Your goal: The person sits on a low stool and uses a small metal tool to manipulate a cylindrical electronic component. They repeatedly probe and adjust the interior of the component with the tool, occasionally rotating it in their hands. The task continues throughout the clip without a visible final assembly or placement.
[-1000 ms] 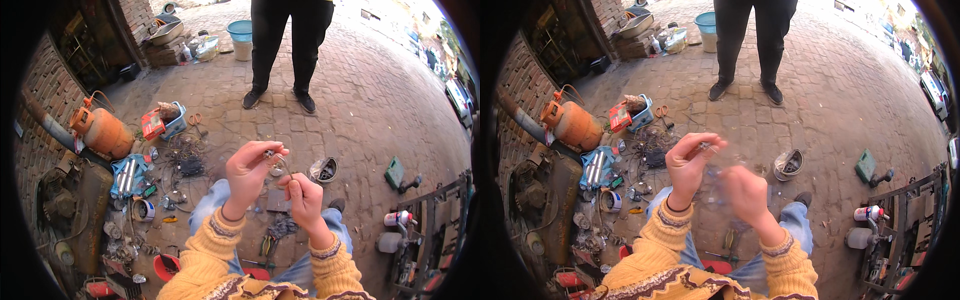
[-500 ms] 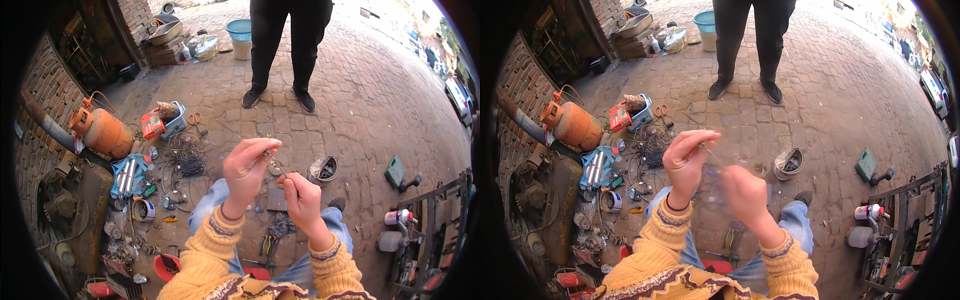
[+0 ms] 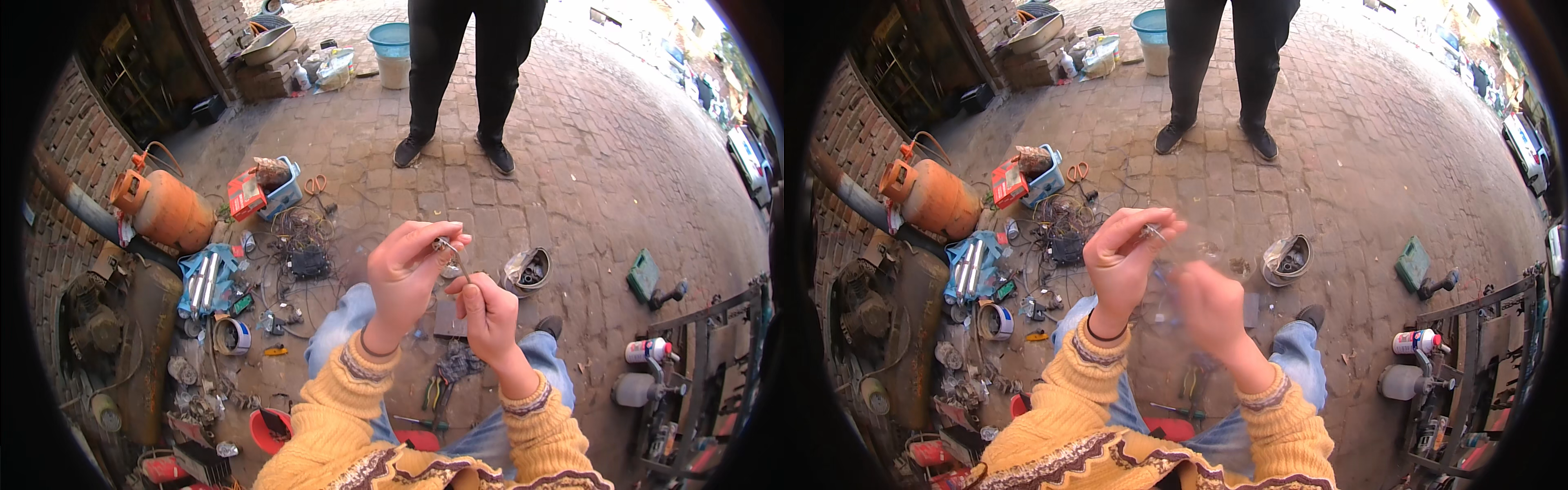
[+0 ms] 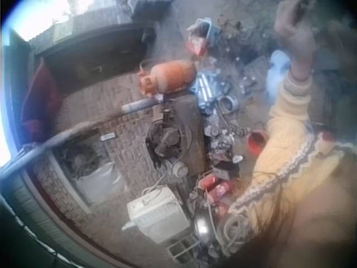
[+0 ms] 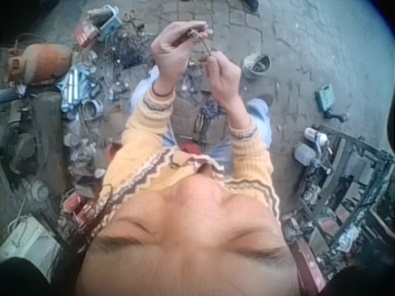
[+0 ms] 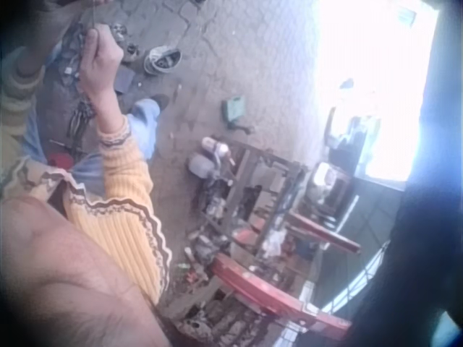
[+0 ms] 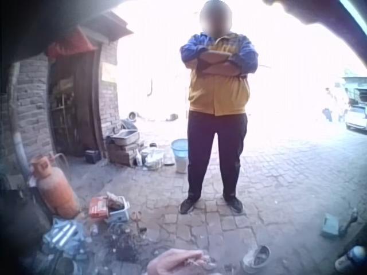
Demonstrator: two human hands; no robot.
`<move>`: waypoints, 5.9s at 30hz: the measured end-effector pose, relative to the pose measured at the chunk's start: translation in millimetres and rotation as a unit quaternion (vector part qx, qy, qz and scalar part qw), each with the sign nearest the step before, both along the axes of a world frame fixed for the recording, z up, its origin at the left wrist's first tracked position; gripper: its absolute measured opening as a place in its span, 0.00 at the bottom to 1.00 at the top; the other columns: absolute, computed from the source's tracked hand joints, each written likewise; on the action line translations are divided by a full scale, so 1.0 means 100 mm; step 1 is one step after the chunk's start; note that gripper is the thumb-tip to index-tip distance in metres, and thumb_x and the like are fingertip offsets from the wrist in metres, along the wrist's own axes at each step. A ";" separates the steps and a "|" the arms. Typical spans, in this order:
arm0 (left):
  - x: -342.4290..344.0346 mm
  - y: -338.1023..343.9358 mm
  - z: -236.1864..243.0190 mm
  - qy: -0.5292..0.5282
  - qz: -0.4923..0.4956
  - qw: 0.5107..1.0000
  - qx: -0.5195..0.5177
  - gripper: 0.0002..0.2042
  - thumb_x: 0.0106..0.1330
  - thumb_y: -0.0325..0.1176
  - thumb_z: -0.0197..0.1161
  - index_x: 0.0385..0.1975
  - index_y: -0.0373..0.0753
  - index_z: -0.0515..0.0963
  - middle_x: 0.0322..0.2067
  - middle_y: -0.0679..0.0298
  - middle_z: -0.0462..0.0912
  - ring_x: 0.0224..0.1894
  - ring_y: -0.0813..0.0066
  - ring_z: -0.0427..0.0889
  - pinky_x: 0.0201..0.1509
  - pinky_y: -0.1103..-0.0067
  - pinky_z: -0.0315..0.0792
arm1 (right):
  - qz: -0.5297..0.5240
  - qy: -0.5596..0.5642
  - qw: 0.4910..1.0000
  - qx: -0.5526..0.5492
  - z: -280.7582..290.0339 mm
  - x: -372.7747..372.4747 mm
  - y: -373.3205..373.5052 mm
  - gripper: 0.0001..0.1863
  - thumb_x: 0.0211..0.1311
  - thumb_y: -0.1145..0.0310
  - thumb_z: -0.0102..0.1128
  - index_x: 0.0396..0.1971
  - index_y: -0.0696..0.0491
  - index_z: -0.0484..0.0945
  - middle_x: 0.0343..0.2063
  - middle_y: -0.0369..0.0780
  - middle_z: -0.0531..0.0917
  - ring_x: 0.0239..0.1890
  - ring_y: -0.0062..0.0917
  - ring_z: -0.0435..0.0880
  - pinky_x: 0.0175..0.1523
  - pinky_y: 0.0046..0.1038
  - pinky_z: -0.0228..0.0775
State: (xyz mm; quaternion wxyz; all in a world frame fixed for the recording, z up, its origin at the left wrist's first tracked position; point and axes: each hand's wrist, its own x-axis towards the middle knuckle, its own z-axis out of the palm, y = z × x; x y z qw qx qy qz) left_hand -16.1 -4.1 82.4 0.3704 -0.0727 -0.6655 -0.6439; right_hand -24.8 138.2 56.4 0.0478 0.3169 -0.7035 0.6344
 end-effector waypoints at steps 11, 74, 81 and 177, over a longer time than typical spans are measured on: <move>-0.02 -0.02 -0.02 0.005 -0.025 0.998 0.054 0.11 0.61 0.14 0.66 0.42 0.30 0.83 0.40 0.58 0.84 0.42 0.71 0.87 0.45 0.81 0.80 | -0.012 0.000 0.999 0.041 0.11 0.05 0.05 0.14 0.75 0.67 0.50 0.32 0.60 0.80 0.17 0.35 0.75 0.20 0.18 0.74 0.27 0.22 0.66; -0.04 -0.06 -0.03 0.004 0.018 1.000 -0.017 0.10 0.61 0.14 0.65 0.42 0.31 0.83 0.40 0.60 0.84 0.42 0.75 0.85 0.43 0.84 0.80 | -0.030 0.044 0.996 0.069 0.00 -0.05 0.08 0.14 0.75 0.66 0.51 0.32 0.59 0.80 0.14 0.34 0.72 0.17 0.16 0.72 0.24 0.21 0.63; -0.01 -0.02 0.00 -0.027 0.008 1.000 0.001 0.11 0.61 0.14 0.65 0.42 0.31 0.83 0.38 0.61 0.83 0.41 0.75 0.86 0.43 0.84 0.80 | -0.022 0.043 0.997 0.062 0.02 -0.06 0.09 0.14 0.75 0.67 0.51 0.31 0.59 0.80 0.14 0.35 0.72 0.17 0.17 0.73 0.24 0.21 0.64; -0.05 0.24 -0.07 -0.015 0.014 0.960 -0.280 0.16 0.57 0.18 0.67 0.46 0.36 0.83 0.38 0.59 0.84 0.35 0.65 0.86 0.35 0.76 0.80 | -0.174 -0.111 0.978 -0.024 0.07 -0.19 0.19 0.05 0.57 0.77 0.61 0.33 0.58 0.75 0.22 0.36 0.79 0.25 0.14 0.75 0.32 0.22 0.72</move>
